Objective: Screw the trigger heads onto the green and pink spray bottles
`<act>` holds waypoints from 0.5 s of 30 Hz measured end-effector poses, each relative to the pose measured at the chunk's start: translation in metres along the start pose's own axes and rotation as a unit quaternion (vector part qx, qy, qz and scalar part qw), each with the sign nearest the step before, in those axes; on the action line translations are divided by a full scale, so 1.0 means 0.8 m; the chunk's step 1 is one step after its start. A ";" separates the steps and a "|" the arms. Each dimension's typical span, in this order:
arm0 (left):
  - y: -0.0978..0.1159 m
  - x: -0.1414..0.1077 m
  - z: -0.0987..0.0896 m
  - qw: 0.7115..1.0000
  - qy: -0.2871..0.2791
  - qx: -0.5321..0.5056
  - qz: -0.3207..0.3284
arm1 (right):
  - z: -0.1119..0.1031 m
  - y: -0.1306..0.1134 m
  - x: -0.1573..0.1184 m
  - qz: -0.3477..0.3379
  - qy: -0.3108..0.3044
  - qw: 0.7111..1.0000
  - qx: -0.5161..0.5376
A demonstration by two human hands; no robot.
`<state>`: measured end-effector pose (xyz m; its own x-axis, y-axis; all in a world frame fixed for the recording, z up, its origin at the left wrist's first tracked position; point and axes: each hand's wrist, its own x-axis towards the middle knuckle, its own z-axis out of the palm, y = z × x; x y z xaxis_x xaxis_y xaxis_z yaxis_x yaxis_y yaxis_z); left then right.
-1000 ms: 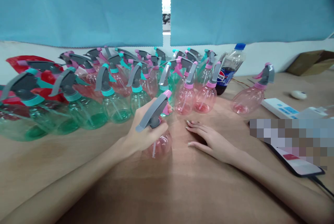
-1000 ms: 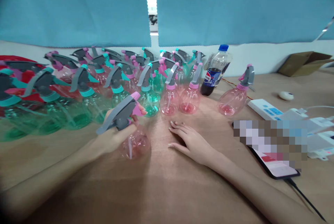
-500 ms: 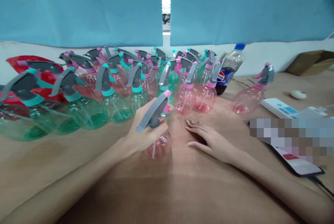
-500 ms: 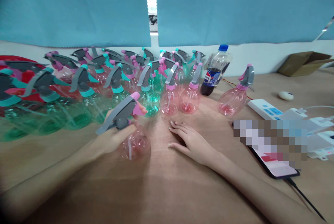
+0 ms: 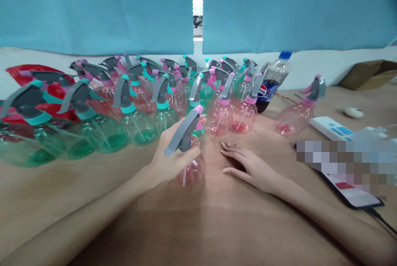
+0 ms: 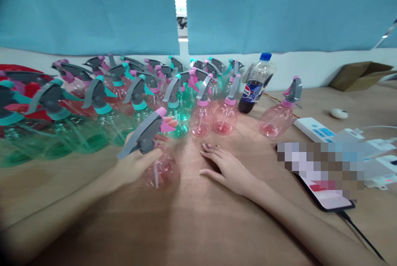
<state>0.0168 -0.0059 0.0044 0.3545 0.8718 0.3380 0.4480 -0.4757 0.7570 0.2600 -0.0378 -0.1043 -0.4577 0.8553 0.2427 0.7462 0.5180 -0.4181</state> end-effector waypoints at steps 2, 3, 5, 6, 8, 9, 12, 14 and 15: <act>-0.001 0.000 0.000 1.000 -0.010 -0.027 0.003 | 0.000 0.000 0.000 0.001 0.002 1.000 0.002; -0.001 0.000 -0.001 0.999 -0.014 -0.034 0.004 | 0.000 0.000 0.000 0.001 0.004 1.000 0.004; -0.001 0.000 -0.001 0.999 -0.012 -0.033 0.004 | 0.000 0.001 -0.001 -0.001 0.007 1.000 0.008; -0.001 0.000 -0.001 0.999 -0.011 -0.031 0.006 | 0.000 0.001 -0.001 -0.001 0.009 1.000 0.009; 0.001 0.000 -0.001 1.000 -0.008 -0.026 0.009 | 0.000 0.001 -0.001 -0.002 0.009 1.000 0.011; 0.001 0.000 -0.002 1.000 -0.008 -0.023 0.009 | 0.000 0.001 -0.001 -0.002 0.009 1.000 0.011; 0.003 0.001 -0.001 1.000 -0.008 -0.014 0.007 | 0.000 0.001 -0.001 -0.001 0.010 1.000 0.012; 0.002 0.001 -0.001 1.000 -0.014 -0.012 0.009 | 0.000 0.001 -0.001 -0.001 0.012 1.000 0.016; 0.002 0.001 -0.001 1.000 -0.017 -0.013 0.012 | 0.000 0.000 -0.001 -0.001 0.012 1.000 0.017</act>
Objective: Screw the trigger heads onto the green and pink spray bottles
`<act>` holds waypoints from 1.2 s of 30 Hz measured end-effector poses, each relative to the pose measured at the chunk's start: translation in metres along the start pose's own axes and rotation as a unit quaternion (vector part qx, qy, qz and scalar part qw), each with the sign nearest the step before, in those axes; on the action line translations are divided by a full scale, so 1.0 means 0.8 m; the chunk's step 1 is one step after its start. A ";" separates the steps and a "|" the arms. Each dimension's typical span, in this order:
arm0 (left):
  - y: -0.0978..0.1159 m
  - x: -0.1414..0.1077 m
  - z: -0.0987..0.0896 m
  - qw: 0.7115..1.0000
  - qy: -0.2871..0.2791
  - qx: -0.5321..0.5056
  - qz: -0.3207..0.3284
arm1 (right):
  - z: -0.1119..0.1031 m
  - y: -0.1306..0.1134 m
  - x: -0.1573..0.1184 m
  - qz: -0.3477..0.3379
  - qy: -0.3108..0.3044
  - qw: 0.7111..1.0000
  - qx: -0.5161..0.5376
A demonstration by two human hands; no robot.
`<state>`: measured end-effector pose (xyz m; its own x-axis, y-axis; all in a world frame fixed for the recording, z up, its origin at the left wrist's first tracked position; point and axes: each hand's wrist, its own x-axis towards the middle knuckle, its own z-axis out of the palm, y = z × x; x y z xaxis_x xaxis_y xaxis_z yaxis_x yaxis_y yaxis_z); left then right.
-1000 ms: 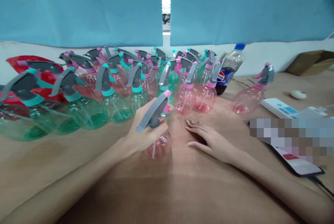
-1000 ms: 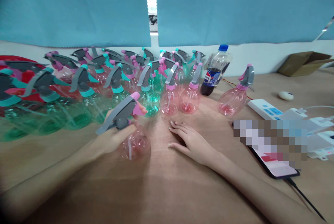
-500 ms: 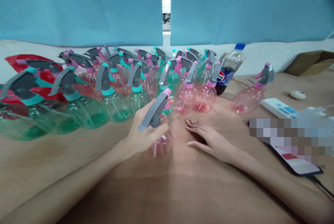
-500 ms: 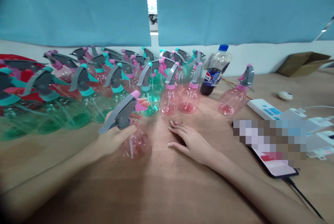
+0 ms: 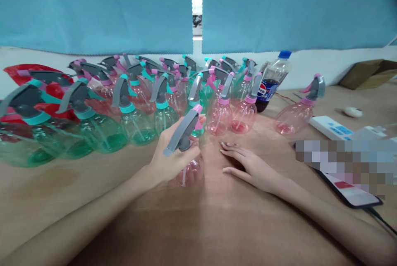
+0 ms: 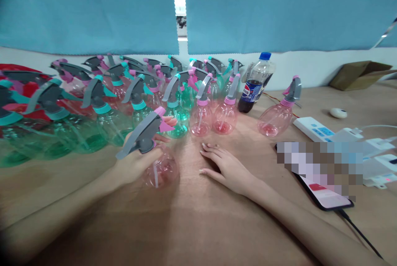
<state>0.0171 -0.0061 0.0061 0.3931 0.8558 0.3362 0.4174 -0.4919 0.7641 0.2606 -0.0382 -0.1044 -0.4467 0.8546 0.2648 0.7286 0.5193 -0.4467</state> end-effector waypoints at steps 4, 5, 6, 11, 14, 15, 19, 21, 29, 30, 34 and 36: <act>-0.002 0.000 0.001 1.000 -0.005 -0.029 0.002 | 0.000 -0.001 0.000 -0.001 0.001 1.000 0.003; -0.002 0.001 0.002 0.999 -0.004 -0.037 0.002 | -0.001 -0.001 0.001 -0.001 0.002 1.000 0.005; -0.001 0.001 0.002 0.999 -0.006 -0.044 0.001 | -0.001 -0.002 0.001 -0.002 0.004 1.000 0.007; 0.002 0.004 0.001 0.999 -0.011 -0.051 -0.001 | -0.001 -0.002 0.000 -0.001 0.002 1.000 0.005; 0.001 0.002 0.001 0.998 -0.023 -0.051 0.005 | -0.001 -0.001 0.000 -0.002 0.002 1.000 0.004; 0.001 0.001 0.002 0.998 -0.033 -0.048 0.005 | -0.001 -0.001 0.000 -0.001 0.002 1.000 0.003; 0.000 -0.005 0.005 0.997 -0.075 -0.031 0.005 | -0.001 -0.002 0.000 0.001 -0.001 1.000 -0.005; 0.001 -0.007 0.006 0.996 -0.084 -0.030 0.007 | -0.001 -0.002 0.001 -0.002 0.003 1.000 -0.001; 0.004 -0.008 0.005 0.995 -0.089 -0.040 0.000 | 0.000 -0.001 0.000 -0.003 0.006 1.000 -0.001; 0.004 -0.008 0.005 0.995 -0.087 -0.039 0.000 | 0.000 -0.001 0.000 -0.003 0.008 1.000 0.000; 0.003 -0.008 0.005 0.996 -0.086 -0.038 -0.002 | 0.000 -0.002 0.000 -0.002 0.010 1.000 0.006; 0.004 -0.008 0.005 0.996 -0.084 -0.035 -0.007 | 0.000 -0.002 0.000 0.000 0.008 1.000 0.005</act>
<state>0.0194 -0.0135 0.0042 0.5218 0.8208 0.2325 0.3682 -0.4626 0.8065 0.2594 -0.0389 -0.1034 -0.4385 0.8545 0.2784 0.7237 0.5194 -0.4545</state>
